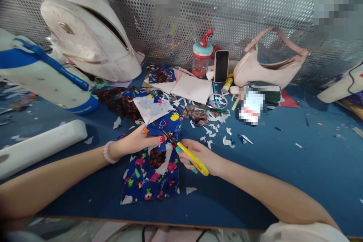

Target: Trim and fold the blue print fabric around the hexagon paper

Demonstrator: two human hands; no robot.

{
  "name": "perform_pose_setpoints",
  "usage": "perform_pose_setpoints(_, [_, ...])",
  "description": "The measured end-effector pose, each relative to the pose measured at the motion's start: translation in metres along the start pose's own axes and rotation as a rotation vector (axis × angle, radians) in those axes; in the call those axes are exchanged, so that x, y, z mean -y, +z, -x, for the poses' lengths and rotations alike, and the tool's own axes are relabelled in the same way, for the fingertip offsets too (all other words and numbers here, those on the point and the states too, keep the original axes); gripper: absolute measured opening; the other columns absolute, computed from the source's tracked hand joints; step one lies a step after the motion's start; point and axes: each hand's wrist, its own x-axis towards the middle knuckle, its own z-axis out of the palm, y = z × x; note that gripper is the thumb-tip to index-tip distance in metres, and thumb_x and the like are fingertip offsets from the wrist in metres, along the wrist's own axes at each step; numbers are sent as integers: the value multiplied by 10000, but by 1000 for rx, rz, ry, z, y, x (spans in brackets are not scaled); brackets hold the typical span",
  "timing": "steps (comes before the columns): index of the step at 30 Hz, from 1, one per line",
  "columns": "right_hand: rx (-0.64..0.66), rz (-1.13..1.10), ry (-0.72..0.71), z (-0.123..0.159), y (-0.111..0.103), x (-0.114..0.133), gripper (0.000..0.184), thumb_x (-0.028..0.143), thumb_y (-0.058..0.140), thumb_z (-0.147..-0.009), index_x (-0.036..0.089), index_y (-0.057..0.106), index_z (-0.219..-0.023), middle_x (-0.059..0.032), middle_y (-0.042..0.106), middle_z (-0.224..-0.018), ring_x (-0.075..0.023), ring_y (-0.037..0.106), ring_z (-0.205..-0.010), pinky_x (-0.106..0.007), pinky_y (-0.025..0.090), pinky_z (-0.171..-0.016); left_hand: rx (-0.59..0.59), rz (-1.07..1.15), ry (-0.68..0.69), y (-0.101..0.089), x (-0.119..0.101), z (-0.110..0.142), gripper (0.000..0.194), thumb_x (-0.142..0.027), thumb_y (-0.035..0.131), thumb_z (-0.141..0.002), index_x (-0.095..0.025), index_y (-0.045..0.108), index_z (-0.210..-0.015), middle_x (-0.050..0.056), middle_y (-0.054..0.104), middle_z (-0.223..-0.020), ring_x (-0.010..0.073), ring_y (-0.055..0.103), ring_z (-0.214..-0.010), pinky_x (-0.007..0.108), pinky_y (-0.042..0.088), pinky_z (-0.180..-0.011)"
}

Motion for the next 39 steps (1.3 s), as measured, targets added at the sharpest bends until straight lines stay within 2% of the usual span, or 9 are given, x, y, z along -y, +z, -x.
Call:
perform_pose_setpoints(3, [-9, -19, 8, 1, 1, 1, 540, 569, 748, -657, 212, 349, -721, 101, 342, -566, -29, 292, -457, -184, 209, -413, -24, 138, -39, 1, 2, 2, 585, -531, 741, -668, -151, 575, -1081, 64, 695, -969, 215, 644, -891, 325, 549, -765])
perform_pose_setpoints(7, [-30, -37, 9, 1, 0, -2, 524, 553, 760, -651, 208, 374, -729, 91, 347, -583, -35, 297, -474, -184, 206, -420, -88, 288, -83, 1, 2, 3, 671, -585, 736, -648, -149, 538, -1118, 63, 683, -955, 184, 644, -817, 292, 532, -736])
perform_pose_setpoints(11, [-21, -28, 7, 1, -3, -6, 495, 558, 740, -673, 211, 396, -749, 79, 366, -595, -49, 321, -480, -195, 205, -408, -84, 219, -88, 1, -5, 2, 652, -603, 734, -636, -151, 533, -1061, 34, 664, -845, 160, 614, -727, 271, 517, -676])
perform_pose_setpoints(17, [13, 11, 8, 0, -3, -4, 505, 584, 726, -677, 214, 397, -774, 89, 345, -585, -46, 312, -468, -196, 221, -406, -72, 128, -42, 3, -9, 4, 545, -579, 692, -681, -162, 539, -996, -1, 619, -754, 154, 587, -704, 261, 495, -630])
perform_pose_setpoints(21, [86, 33, -18, -2, -7, -7, 479, 561, 716, -705, 207, 406, -793, 88, 374, -593, -39, 322, -452, -196, 244, -395, -27, 123, -42, 5, -7, 5, 466, -586, 662, -701, -169, 515, -850, -41, 550, -623, 108, 523, -587, 237, 469, -564])
perform_pose_setpoints(25, [83, 24, -13, -4, -11, -13, 449, 543, 701, -731, 203, 418, -806, 89, 392, -599, -32, 337, -431, -192, 242, -386, -29, 153, -49, 7, -5, 4, 480, -562, 685, -685, -173, 476, -875, -45, 543, -633, 101, 507, -576, 233, 453, -547])
perform_pose_setpoints(30, [57, 26, 3, -4, -5, -10, 496, 589, 707, -698, 211, 392, -764, 103, 346, -557, -34, 326, -414, -191, 237, -369, 3, 140, -42, 6, -1, 3, 389, -504, 652, -733, -182, 454, -827, -52, 528, -619, 93, 487, -560, 226, 429, -536])
perform_pose_setpoints(34, [20, 26, 1, -3, -2, -6, 520, 606, 716, -674, 211, 387, -754, 108, 342, -542, -30, 308, -403, -189, 215, -364, 6, 82, -35, 5, 3, 2, 403, -547, 629, -743, -177, 477, -789, -34, 552, -632, 104, 505, -585, 235, 443, -555])
perform_pose_setpoints(39, [49, 46, -17, -3, -2, -8, 483, 570, 716, -699, 198, 410, -730, 109, 364, -534, -17, 294, -378, -185, 223, -354, 10, 122, -29, 6, 5, 1, 487, -610, 665, -696, -159, 526, -818, -19, 573, -667, 112, 525, -621, 239, 476, -593])
